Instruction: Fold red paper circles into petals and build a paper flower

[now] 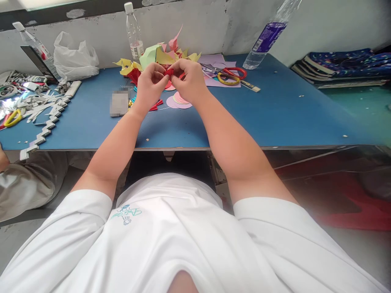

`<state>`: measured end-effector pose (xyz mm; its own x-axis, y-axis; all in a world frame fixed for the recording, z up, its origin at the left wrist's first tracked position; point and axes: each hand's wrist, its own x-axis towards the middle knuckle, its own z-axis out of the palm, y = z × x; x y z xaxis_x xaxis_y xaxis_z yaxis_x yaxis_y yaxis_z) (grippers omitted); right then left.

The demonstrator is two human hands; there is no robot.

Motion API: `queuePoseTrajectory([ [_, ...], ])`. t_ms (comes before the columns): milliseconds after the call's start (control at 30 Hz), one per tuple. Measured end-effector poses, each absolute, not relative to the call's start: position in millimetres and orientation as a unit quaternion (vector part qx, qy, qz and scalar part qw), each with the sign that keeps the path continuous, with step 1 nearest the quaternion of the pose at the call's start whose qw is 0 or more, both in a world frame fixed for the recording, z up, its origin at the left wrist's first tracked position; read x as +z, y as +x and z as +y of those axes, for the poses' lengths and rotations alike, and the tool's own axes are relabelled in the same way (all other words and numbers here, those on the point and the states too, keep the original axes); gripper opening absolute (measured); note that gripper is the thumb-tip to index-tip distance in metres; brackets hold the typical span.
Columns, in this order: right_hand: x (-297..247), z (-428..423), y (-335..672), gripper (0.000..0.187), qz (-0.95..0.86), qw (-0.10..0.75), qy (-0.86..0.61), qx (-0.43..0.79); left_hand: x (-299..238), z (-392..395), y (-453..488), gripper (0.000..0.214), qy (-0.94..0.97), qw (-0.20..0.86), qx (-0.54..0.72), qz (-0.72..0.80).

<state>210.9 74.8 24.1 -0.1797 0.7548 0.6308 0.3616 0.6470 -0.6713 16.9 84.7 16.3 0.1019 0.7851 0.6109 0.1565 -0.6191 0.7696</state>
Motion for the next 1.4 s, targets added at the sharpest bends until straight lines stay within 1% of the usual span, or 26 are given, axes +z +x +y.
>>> queuePoseTrajectory([
  [133, 22, 78, 210, 0.026, -0.761, 0.507, -0.364, 0.18, 18, 82, 19, 0.034, 0.668, 0.293, 0.575, 0.371],
  [200, 23, 79, 209, 0.026, -0.763, 0.505, -0.361, 0.179, 18, 81, 19, 0.031, 0.655, 0.307, 0.579, 0.377],
  [300, 26, 77, 208, 0.025, -0.759, 0.489, -0.386, 0.193, 20, 79, 19, 0.025, 0.645, 0.319, 0.585, 0.374],
  [400, 28, 76, 207, 0.032, -0.749, 0.483, -0.411, 0.192, 20, 77, 18, 0.021, 0.646, 0.31, 0.591, 0.371],
  [633, 26, 79, 208, 0.036, -0.748, 0.474, -0.414, 0.209, 18, 78, 17, 0.023, 0.644, 0.327, 0.585, 0.367],
  [733, 28, 78, 209, 0.035, -0.743, 0.465, -0.431, 0.215, 17, 78, 17, 0.022, 0.644, 0.338, 0.58, 0.368],
  [833, 28, 76, 209, 0.037, -0.743, 0.466, -0.427, 0.221, 17, 79, 16, 0.025, 0.646, 0.342, 0.573, 0.371],
  [1000, 26, 74, 210, 0.027, -0.746, 0.509, -0.364, 0.229, 17, 82, 15, 0.029, 0.643, 0.346, 0.573, 0.373],
  [1200, 31, 67, 207, 0.024, -0.736, 0.498, -0.394, 0.236, 19, 78, 17, 0.034, 0.635, 0.369, 0.571, 0.368],
  [1333, 35, 63, 206, 0.036, -0.724, 0.491, -0.428, 0.227, 20, 77, 16, 0.034, 0.635, 0.39, 0.559, 0.365],
  [1400, 36, 62, 206, 0.039, -0.721, 0.495, -0.434, 0.218, 19, 82, 13, 0.04, 0.626, 0.419, 0.55, 0.361],
])
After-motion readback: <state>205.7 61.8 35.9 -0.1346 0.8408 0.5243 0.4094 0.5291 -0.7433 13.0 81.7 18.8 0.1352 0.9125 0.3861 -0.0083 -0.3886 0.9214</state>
